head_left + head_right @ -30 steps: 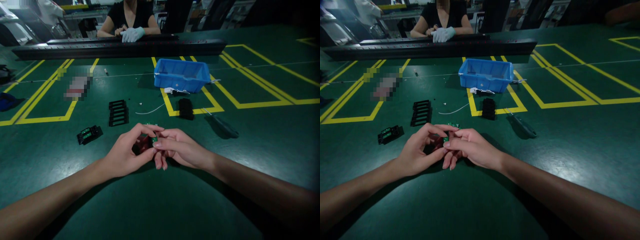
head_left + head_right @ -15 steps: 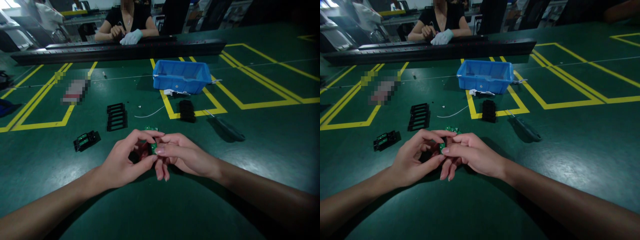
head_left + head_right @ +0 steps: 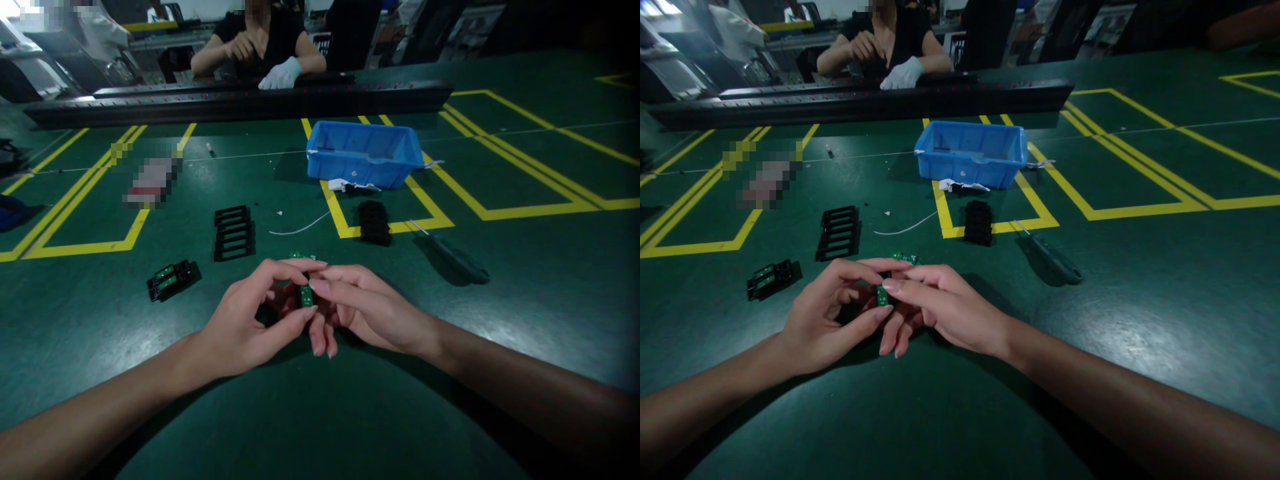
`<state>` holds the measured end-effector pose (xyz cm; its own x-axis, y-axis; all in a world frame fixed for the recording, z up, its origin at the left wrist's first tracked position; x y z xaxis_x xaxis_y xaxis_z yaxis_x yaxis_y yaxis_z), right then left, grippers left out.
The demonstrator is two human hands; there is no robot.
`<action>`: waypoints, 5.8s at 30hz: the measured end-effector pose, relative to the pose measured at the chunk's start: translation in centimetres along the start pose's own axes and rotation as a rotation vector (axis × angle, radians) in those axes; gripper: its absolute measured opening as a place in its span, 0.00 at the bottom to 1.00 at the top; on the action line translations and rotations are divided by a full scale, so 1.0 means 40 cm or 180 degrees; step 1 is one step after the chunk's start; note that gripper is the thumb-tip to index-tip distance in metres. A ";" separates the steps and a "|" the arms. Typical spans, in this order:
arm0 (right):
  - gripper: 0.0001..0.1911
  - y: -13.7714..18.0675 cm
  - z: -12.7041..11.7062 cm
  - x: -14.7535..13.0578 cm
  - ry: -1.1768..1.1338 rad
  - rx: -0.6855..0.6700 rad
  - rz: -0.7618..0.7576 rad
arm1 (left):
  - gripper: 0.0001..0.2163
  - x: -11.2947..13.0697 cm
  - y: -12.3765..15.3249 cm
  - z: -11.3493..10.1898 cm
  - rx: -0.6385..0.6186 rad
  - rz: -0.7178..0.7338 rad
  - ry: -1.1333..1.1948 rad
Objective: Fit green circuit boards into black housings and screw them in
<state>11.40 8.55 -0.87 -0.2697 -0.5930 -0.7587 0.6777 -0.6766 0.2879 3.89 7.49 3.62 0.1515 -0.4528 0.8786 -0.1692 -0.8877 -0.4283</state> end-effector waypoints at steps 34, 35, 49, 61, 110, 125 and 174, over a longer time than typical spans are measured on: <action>0.15 -0.004 -0.010 0.008 0.0042 0.0116 0.0023 | 0.18 0.020 0.000 0.004 -0.0074 0.0328 -0.0308; 0.15 -0.004 -0.010 0.008 0.0032 0.0109 0.0021 | 0.19 0.021 0.000 0.004 -0.0078 0.0343 -0.0286; 0.18 -0.003 -0.002 -0.001 -0.0002 0.0156 0.0047 | 0.17 0.017 -0.003 0.004 -0.0066 0.0273 -0.0182; 0.13 0.001 -0.004 -0.001 0.0038 0.0073 -0.0034 | 0.15 0.004 -0.009 0.007 -0.0069 0.0014 0.0032; 0.16 -0.001 0.001 -0.010 0.0042 0.0031 -0.0162 | 0.12 -0.006 -0.020 0.010 -0.0056 -0.0175 0.0242; 0.16 -0.002 -0.002 -0.008 0.0082 0.0038 -0.0154 | 0.12 -0.011 -0.018 0.009 -0.0060 -0.0219 0.0250; 0.17 -0.001 0.001 -0.008 0.0125 -0.0067 -0.0237 | 0.13 -0.011 -0.018 0.011 -0.0124 -0.0182 0.0098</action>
<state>11.44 8.74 -0.62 -0.2930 -0.5236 -0.8000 0.6711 -0.7086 0.2179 4.35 8.29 3.44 0.1320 -0.3981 0.9078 -0.1989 -0.9078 -0.3692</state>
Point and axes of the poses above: each hand's wrist, its own y-axis away from the middle knuckle, its own z-axis out of the palm, x = y × z, the point moved 10 cm from there along -y, towards the middle knuckle, and after that the axes turned 14 degrees about x, right-handed, at the moved point
